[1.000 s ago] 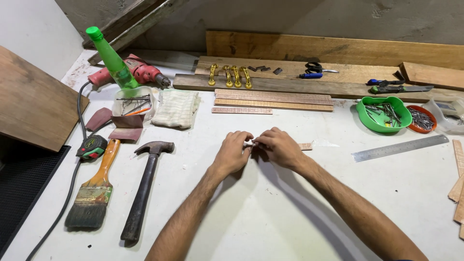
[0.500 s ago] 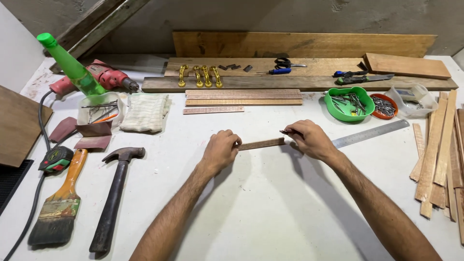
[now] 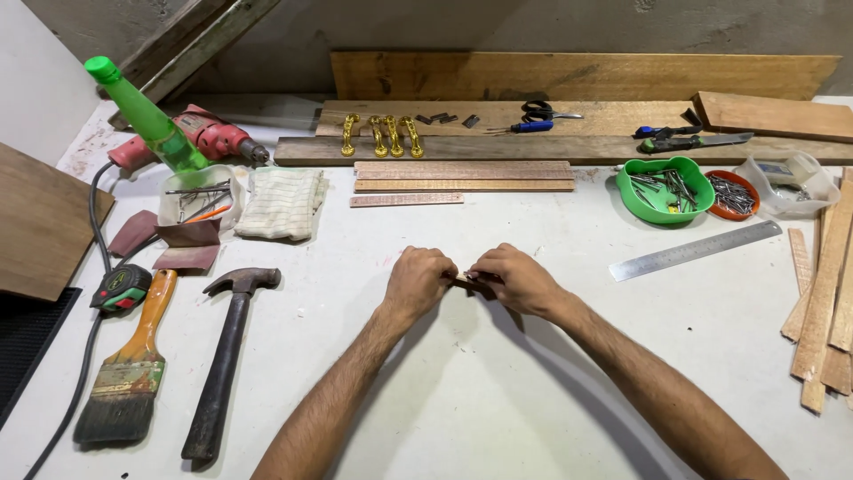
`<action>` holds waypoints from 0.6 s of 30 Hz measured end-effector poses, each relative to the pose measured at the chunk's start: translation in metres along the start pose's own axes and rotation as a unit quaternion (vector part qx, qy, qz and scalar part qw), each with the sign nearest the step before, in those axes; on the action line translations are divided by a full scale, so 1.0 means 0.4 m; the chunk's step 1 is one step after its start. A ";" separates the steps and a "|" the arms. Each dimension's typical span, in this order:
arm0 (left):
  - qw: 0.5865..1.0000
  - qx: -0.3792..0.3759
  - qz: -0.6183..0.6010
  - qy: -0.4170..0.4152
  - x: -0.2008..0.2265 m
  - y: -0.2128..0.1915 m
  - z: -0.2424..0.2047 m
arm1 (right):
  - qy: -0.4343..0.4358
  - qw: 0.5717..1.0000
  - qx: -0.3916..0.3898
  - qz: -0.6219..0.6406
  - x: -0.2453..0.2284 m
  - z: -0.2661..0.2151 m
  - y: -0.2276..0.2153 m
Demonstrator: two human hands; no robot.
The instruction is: Sanding, measuring, and preparing thin strips of wood at a workshop workbench.
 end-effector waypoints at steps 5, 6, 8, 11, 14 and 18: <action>0.996 -0.055 -0.062 -0.038 -0.015 -0.007 -0.010 | -0.028 0.999 0.023 0.006 -0.067 0.026 -0.014; 0.992 -0.080 -0.079 -0.062 -0.013 -0.018 -0.018 | -0.027 0.999 0.026 0.009 -0.077 0.029 -0.016; 0.989 -0.059 -0.122 -0.064 0.007 -0.078 -0.039 | -0.038 0.999 0.035 0.006 -0.072 0.058 0.004; 0.979 -0.020 -0.185 -0.085 0.001 -0.127 -0.061 | -0.060 0.997 0.049 -0.009 -0.097 0.097 0.015; 0.975 0.016 -0.195 -0.108 -0.026 -0.131 -0.071 | -0.067 0.996 0.042 -0.043 -0.110 0.140 0.039; 0.985 0.057 -0.117 -0.114 -0.056 -0.129 -0.078 | -0.084 0.990 0.027 -0.111 -0.146 0.185 0.063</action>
Point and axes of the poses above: each hand's wrist, its own z-axis towards the middle knuckle, its own y-axis out of the palm, x = y × z, the point moved 9 cm from there along z, towards the middle knuckle, and after that the axes turned 10 degrees about -x, right-handed, at the moved point
